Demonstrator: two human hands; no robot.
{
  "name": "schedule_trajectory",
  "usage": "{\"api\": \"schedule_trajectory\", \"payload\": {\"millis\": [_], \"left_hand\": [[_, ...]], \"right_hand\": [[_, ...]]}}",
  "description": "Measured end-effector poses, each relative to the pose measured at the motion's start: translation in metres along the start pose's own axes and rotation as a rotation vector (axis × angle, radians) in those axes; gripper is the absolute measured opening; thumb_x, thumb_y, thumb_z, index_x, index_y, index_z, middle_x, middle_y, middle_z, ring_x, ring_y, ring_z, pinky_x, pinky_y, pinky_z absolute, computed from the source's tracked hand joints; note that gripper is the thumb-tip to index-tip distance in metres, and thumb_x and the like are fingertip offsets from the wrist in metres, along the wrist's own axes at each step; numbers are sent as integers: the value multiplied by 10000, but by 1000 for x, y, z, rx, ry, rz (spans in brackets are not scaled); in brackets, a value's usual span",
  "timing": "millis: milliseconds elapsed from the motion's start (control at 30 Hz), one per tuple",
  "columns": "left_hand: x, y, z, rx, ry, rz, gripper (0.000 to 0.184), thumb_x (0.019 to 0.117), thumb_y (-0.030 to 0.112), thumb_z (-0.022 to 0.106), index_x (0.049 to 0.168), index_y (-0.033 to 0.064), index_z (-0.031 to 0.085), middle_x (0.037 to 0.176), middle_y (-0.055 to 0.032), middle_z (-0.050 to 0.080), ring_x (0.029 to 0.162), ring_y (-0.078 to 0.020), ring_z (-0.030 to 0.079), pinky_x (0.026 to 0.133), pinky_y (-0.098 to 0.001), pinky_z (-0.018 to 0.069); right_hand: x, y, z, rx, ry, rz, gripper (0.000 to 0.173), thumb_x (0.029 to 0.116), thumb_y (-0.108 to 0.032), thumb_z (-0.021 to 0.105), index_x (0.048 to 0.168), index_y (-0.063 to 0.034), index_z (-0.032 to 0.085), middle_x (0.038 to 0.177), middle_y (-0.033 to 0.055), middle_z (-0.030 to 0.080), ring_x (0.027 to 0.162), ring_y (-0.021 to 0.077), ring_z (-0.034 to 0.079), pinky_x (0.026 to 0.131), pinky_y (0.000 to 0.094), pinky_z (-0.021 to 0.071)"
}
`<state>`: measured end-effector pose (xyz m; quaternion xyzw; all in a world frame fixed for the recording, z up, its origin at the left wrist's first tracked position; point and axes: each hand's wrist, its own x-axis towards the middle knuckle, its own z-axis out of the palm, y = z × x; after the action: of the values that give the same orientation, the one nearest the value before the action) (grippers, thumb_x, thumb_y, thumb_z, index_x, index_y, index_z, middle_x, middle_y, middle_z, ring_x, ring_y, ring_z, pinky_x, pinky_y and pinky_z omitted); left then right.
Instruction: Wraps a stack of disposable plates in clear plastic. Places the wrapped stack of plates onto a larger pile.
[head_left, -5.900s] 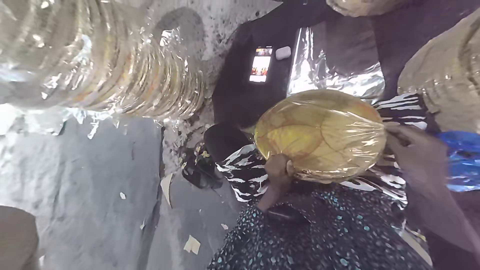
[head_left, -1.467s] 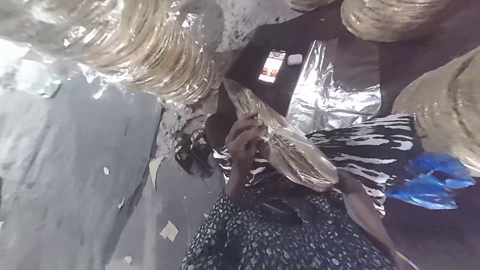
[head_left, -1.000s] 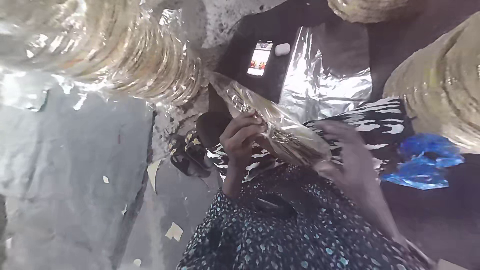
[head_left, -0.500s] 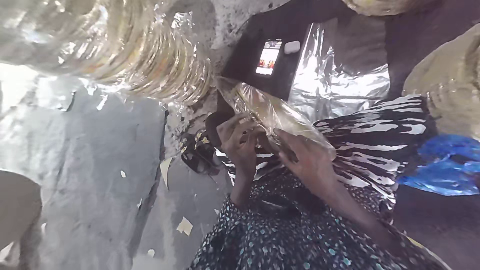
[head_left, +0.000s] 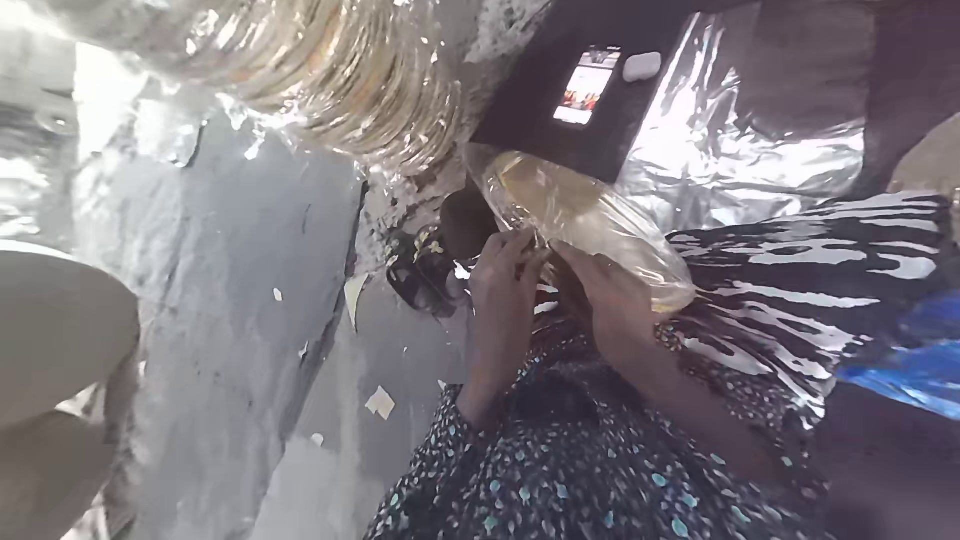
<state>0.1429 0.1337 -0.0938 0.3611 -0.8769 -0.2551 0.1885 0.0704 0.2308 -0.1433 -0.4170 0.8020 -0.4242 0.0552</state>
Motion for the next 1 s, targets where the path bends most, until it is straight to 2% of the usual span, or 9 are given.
{"api": "schedule_trajectory", "payload": {"millis": [133, 200, 367, 467, 533, 700, 833, 900, 1000], "left_hand": [[-16, -8, -1, 73, 11, -121, 263, 950, 40, 661, 1192, -53, 703, 1144, -222, 687, 979, -287, 695, 844, -387, 572], [-25, -9, -3, 91, -21, -164, 297, 962, 53, 648, 1240, -48, 681, 1215, -224, 667, 1032, -303, 686, 872, -407, 567], [-31, -9, 2, 117, -18, -199, 243, 989, 32, 598, 1205, -55, 669, 1158, -215, 661, 997, -302, 672, 880, -416, 550], [-29, -14, 12, 123, -11, -212, 204, 992, 13, 575, 1141, -75, 684, 1125, -240, 674, 1047, -355, 672, 931, -459, 538], [-29, -20, 21, 119, 42, -154, 180, 977, -1, 585, 1093, -93, 688, 1084, -254, 670, 1008, -373, 671, 897, -474, 541], [-27, -22, 31, 41, 70, -210, 234, 1006, 22, 555, 1186, -103, 637, 1127, -262, 646, 904, -338, 678, 812, -450, 565], [-24, -27, 35, 29, 46, -269, 349, 1035, 43, 503, 1354, -78, 573, 1207, -284, 623, 1010, -390, 661, 876, -497, 543], [-25, -28, 34, 16, 57, -260, 322, 1026, 33, 513, 1309, -87, 608, 1172, -283, 625, 1021, -388, 649, 898, -496, 532], [-25, -32, 35, 40, 134, -215, 244, 998, 7, 542, 1173, -97, 676, 1078, -263, 650, 948, -358, 663, 855, -462, 545]], "right_hand": [[-11, -9, 17, 6, -40, -6, 356, 914, 58, 610, 1244, -16, 720, 878, 261, 705, 738, 444, 697, 621, 525, 545], [-15, -11, 21, 4, -47, -17, 334, 930, 52, 604, 1236, -9, 721, 895, 265, 718, 748, 448, 709, 625, 529, 550], [-21, -9, 23, 9, -64, -61, 351, 924, 49, 610, 1259, -2, 704, 899, 258, 714, 738, 434, 703, 619, 513, 539], [-20, -8, 23, 12, -124, -34, 373, 906, 71, 622, 1266, 7, 695, 957, 279, 712, 805, 460, 705, 670, 556, 546], [-20, -7, 27, 13, -123, -39, 390, 889, 96, 619, 1264, 21, 691, 960, 288, 712, 805, 469, 705, 665, 561, 547], [-14, -5, 26, 19, -106, -27, 372, 899, 100, 616, 1245, -2, 707, 928, 259, 722, 779, 450, 710, 655, 550, 556], [-12, -7, 28, 12, -94, -16, 411, 844, 119, 653, 1235, 8, 713, 919, 264, 723, 764, 449, 711, 649, 550, 556], [-12, -6, 30, 6, -78, -24, 387, 847, 88, 678, 1225, 14, 714, 899, 258, 721, 753, 441, 710, 639, 541, 555], [-10, -5, 34, 0, -66, -26, 356, 861, 47, 690, 1214, 13, 715, 894, 244, 720, 748, 425, 711, 620, 533, 551]]}}
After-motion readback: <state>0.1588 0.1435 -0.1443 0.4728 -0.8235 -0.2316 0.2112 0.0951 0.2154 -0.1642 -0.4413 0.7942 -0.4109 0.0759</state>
